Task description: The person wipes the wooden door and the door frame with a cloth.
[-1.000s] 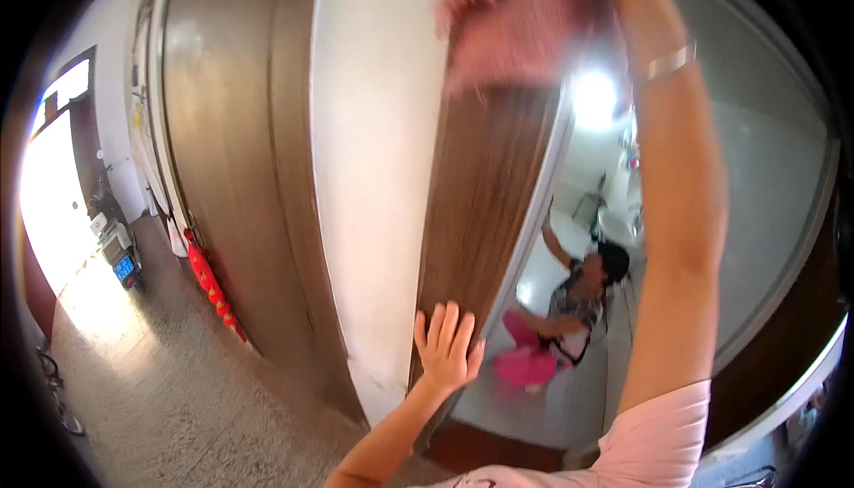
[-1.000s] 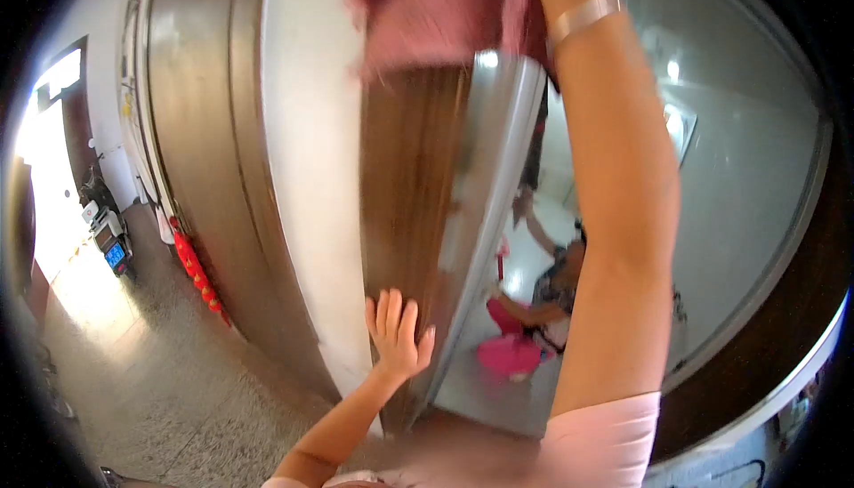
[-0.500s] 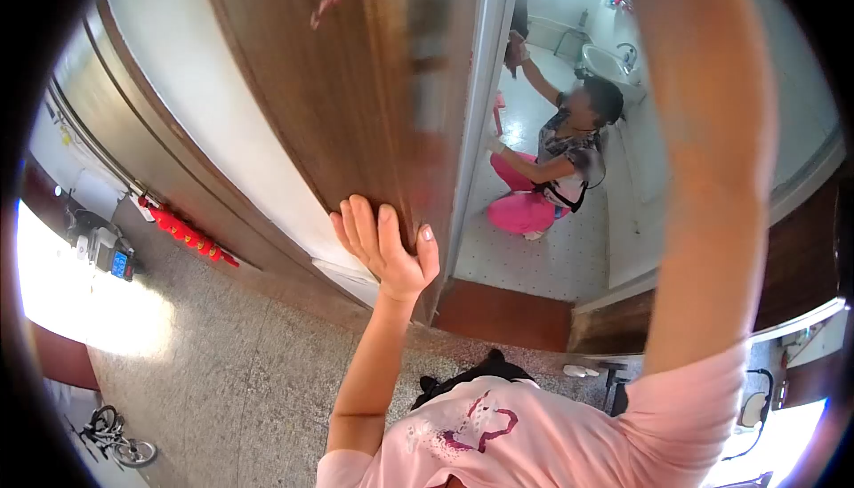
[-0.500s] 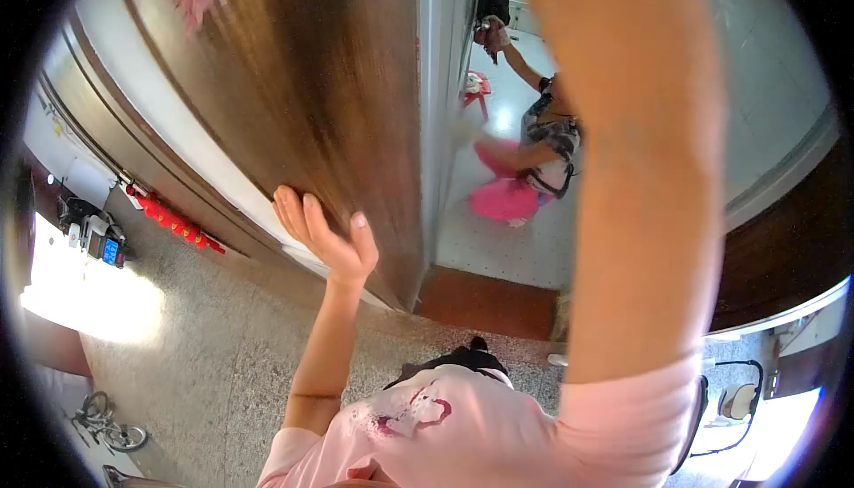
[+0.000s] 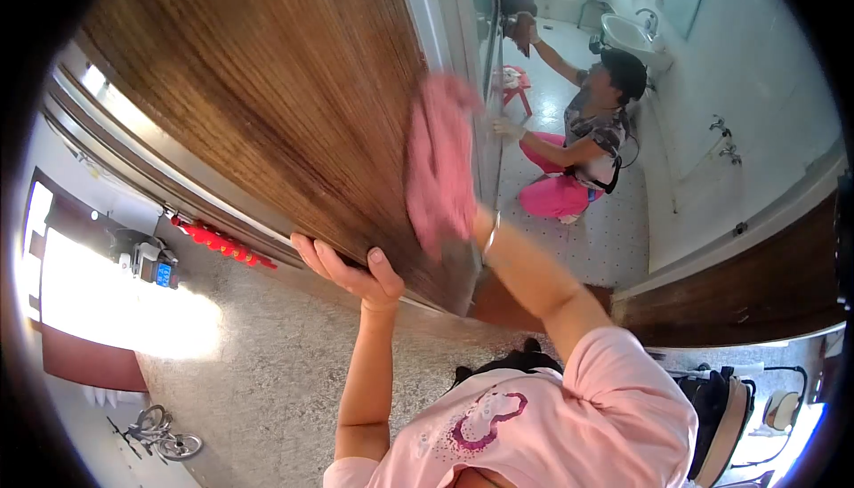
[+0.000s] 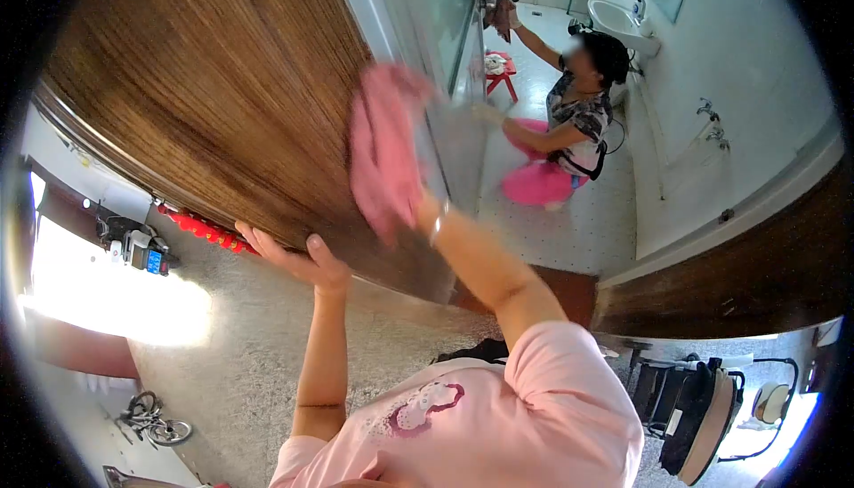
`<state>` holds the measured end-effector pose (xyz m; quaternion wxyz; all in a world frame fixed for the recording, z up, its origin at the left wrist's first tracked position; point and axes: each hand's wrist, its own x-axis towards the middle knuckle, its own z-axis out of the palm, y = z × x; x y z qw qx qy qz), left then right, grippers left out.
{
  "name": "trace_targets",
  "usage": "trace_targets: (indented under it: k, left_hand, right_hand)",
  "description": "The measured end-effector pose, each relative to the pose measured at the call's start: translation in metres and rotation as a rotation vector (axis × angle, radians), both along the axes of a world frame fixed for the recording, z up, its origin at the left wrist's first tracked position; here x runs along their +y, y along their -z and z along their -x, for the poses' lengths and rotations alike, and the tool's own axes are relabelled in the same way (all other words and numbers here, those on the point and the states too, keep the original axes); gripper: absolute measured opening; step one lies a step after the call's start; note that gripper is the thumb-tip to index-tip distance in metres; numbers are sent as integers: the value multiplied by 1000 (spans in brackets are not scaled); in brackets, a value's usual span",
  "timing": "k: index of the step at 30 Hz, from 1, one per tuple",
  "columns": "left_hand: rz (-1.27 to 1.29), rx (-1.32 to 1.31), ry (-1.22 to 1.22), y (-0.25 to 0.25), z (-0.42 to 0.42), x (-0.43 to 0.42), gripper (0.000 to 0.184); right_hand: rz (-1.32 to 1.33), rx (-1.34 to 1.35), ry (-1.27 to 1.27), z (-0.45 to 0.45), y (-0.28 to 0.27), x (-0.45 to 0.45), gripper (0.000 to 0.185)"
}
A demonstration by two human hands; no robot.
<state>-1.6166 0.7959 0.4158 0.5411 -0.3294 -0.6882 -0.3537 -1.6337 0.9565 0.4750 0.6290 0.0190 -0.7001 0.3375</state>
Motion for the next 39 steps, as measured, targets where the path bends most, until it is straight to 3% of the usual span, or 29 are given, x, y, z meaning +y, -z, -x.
trace_targets:
  k: [6, 17, 23, 26, 29, 31, 35, 36, 37, 39]
  left_hand:
    - [1, -14, -11, -1, -3, -1, 67]
    - [-20, 6, 15, -2, 0, 1, 66]
    - [-17, 11, -4, 1, 1, -3, 66]
    - [-32, 0, 16, -1, -1, 2, 64]
    - [14, 30, -9, -2, 1, -1, 61]
    - [52, 65, 2, -1, 4, -4, 59]
    - [71, -68, 6, -5, -6, -8, 62]
    - [143, -132, -3, -8, -14, -12, 68]
    - [158, -170, -14, -14, -26, -16, 70]
    - [171, -176, -35, -5, -51, -22, 74]
  right_hand:
    - [142, -204, -113, -45, 101, -33, 38]
    - [136, -280, -224, 2, 105, -46, 36]
    - [160, -441, -248, 4, 141, -42, 35]
    - [195, -831, -177, -13, 216, -9, 34]
    - [129, -1499, -151, -49, 308, 38, 34]
    - [134, -1718, -171, -85, 342, 62, 34]
    - [483, -1622, -335, -128, 308, 70, 30]
    - [691, -1521, -431, -130, 294, 69, 27]
    - [670, -1531, -448, -132, 276, 64, 27]
    - [762, -1107, -532, -129, 233, 48, 18]
